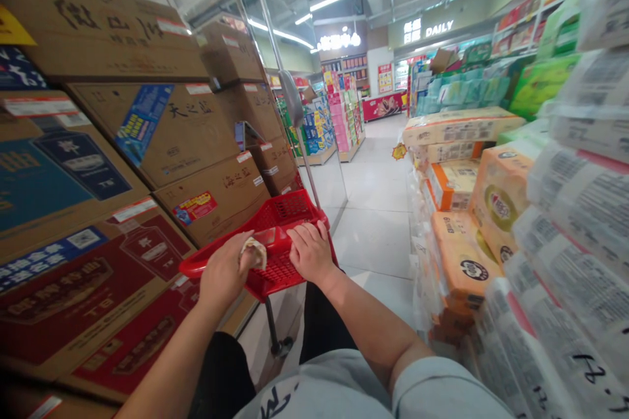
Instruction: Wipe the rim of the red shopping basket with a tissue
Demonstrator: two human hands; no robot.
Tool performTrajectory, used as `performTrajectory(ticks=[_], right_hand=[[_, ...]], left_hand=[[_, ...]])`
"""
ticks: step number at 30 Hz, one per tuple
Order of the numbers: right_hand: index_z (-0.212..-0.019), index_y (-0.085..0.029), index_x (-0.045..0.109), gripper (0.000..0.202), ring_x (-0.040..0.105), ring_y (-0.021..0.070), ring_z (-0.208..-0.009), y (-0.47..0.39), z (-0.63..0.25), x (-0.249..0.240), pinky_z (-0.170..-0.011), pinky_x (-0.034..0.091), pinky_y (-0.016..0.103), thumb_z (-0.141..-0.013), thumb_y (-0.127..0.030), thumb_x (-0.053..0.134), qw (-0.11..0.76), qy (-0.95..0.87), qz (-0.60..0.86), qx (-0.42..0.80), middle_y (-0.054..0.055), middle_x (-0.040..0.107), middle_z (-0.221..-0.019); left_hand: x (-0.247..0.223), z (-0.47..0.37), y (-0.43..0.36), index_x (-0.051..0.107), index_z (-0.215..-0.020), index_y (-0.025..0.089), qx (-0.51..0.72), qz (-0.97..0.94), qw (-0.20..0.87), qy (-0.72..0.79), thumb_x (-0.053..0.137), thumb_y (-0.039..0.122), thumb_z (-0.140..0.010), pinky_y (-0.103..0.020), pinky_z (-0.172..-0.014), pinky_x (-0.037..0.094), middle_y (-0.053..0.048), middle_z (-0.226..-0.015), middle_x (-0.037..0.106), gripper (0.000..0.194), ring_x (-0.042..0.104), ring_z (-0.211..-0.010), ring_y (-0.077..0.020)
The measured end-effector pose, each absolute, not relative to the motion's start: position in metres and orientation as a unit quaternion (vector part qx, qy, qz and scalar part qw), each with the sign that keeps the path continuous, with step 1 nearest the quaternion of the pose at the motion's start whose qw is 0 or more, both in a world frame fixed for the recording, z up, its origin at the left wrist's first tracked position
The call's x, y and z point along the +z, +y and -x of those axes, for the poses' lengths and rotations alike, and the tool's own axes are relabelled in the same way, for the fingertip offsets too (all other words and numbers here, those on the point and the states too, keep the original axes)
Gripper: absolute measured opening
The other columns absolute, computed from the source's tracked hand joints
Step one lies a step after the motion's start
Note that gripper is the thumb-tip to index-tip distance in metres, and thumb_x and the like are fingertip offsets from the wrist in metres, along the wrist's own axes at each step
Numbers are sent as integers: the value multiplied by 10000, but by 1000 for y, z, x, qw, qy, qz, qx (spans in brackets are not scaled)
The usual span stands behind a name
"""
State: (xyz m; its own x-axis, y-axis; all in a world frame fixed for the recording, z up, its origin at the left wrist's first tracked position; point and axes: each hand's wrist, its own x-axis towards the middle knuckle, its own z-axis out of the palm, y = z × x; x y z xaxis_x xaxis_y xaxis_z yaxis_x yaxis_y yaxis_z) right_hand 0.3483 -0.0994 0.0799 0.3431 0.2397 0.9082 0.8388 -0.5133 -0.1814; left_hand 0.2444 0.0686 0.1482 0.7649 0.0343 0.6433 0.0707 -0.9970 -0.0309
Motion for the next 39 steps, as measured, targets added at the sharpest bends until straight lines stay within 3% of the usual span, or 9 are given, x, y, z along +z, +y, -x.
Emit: performTrajectory(ticks=[3,9,15,21,25,30,35,39], right_hand=[[-1177,-196,565,346,456,205,-1140,-98,-347,80,-1103,160,440,-846,-217,466,351,-359,742,-445,54,614,-1130],[-1162,-193,571,332,454,202,-1143,-97,-347,80,-1107,155,446,-847,-208,466,358,-354,738,-449,48,615,-1135],[-1181,-195,570,364,442,211,-1161,-94,-348,77,-1099,163,453,-829,-196,477,335,-355,748,-450,61,610,-1132],[-1161,-195,575,346,463,216,-1133,-95,-346,79,-1097,175,462,-836,-196,456,362,-352,735,-453,62,614,-1122],[-1182,-198,561,366,472,219,-1125,-96,-345,79,-1096,193,470,-833,-179,452,373,-364,725,-450,61,610,-1128],[-1187,-215,561,381,482,239,-1121,-86,-348,71,-1096,201,497,-824,-178,451,394,-359,703,-471,58,609,-1136],[-1185,-215,562,379,486,240,-1123,-87,-348,72,-1096,204,505,-824,-173,455,393,-360,701,-474,56,612,-1135],[-1171,-199,572,363,484,233,-1119,-93,-347,75,-1094,204,502,-831,-163,453,392,-362,700,-476,58,616,-1127]], left_hand=[[151,-248,74,542,-1214,189,-355,927,4,-117,315,329,-923,-369,-852,470,-96,-1144,623,394,612,-974,-244],[148,-248,57,523,-1232,204,-339,938,72,25,413,310,-897,-418,-1015,359,-77,-1240,572,369,479,-1192,-260],[152,-246,83,549,-1181,187,-336,931,17,-140,317,332,-934,-396,-782,489,-99,-1147,627,369,621,-937,-265],[145,-251,59,530,-1215,156,-354,932,77,2,406,272,-892,-423,-1000,381,-104,-1215,585,365,505,-1160,-272],[153,-256,69,535,-1219,180,-333,941,55,9,370,309,-923,-387,-965,418,-80,-1181,614,363,551,-1111,-238],[153,-256,85,555,-1187,184,-359,926,19,-110,317,328,-942,-382,-814,497,-81,-1148,634,371,631,-949,-241],[141,-253,60,526,-1234,170,-383,921,68,-10,420,253,-897,-456,-983,404,-89,-1228,588,363,523,-1144,-272],[146,-253,59,505,-1266,182,-351,933,59,49,430,256,-898,-424,-1005,397,-75,-1243,582,382,516,-1163,-241]])
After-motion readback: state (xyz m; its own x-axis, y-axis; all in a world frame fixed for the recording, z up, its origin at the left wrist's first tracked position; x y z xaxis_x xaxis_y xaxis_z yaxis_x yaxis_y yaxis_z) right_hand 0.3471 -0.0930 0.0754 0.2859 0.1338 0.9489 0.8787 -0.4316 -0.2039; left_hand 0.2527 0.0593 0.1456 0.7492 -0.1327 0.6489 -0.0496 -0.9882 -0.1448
